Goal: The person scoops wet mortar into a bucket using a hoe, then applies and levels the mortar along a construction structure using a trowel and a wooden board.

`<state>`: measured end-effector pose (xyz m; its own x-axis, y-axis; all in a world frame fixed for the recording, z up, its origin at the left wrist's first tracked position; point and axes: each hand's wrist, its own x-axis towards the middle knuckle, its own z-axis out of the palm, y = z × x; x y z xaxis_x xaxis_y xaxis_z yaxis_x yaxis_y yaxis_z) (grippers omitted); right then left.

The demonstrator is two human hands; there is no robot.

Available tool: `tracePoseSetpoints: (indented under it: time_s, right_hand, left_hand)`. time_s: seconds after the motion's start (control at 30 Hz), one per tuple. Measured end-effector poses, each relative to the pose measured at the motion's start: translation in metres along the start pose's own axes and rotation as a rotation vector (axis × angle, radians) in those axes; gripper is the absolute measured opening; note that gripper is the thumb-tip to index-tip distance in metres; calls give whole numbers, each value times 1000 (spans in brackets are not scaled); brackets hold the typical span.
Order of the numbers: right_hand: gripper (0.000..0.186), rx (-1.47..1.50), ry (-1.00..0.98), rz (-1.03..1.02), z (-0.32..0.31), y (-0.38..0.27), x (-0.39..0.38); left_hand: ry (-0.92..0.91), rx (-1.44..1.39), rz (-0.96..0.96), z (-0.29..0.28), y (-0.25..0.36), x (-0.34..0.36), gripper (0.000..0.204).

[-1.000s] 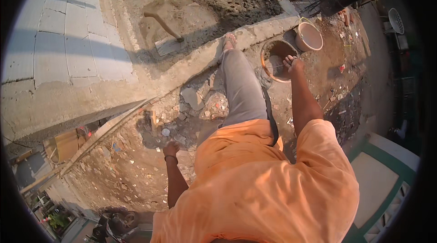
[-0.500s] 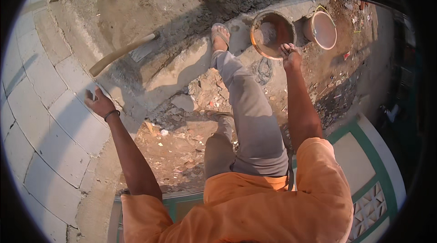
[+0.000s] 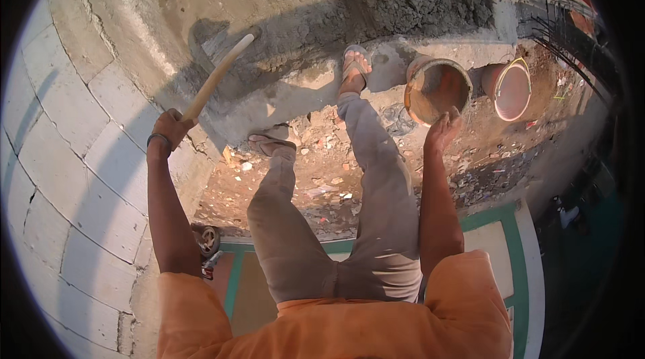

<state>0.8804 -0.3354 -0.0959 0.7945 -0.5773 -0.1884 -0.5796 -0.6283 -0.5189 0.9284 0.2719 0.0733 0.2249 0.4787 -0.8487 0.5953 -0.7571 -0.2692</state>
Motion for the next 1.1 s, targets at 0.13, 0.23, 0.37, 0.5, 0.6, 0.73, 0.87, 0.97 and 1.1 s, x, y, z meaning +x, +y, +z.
tracePoseSetpoints:
  time_s: [0.13,0.23,0.37,0.5,0.6,0.73,0.87,0.97,1.1]
  right_hand:
    - [43,317,-1350,127,94,-163,-81]
    - [58,261,-1356,344,158,-203,-148]
    - [44,598,-1192,838,217,-308,-163]
    - [36,630,-1051,548,269,-337,-182]
    - [27,833,-1061,366,354,-381,-126]
    - [41,607,-1004,157,482,-418,-54]
    - [54,340,-932,266,503,-378,-82]
    - [42,242,-889,371,478,-308,-139]
    - [50,256,-808,623,430,-214,-218]
  left_hand:
    - [-88,-126,141,52,29,-28,30]
    - [-182,-525,62,43,70,-95,26]
    - [-72,-801,183,95,23,-164,33]
    - [81,-740,344,127,-7,-99,39]
    - [321,-515,425,144,15,36,43]
    - [423,-357,559,89,75,180,23]
    - [249,-434,566,112,66,187,27]
    - [46,-365,581,166,17,162,29]
    - [-66,-260,612,214,-53,121,28]
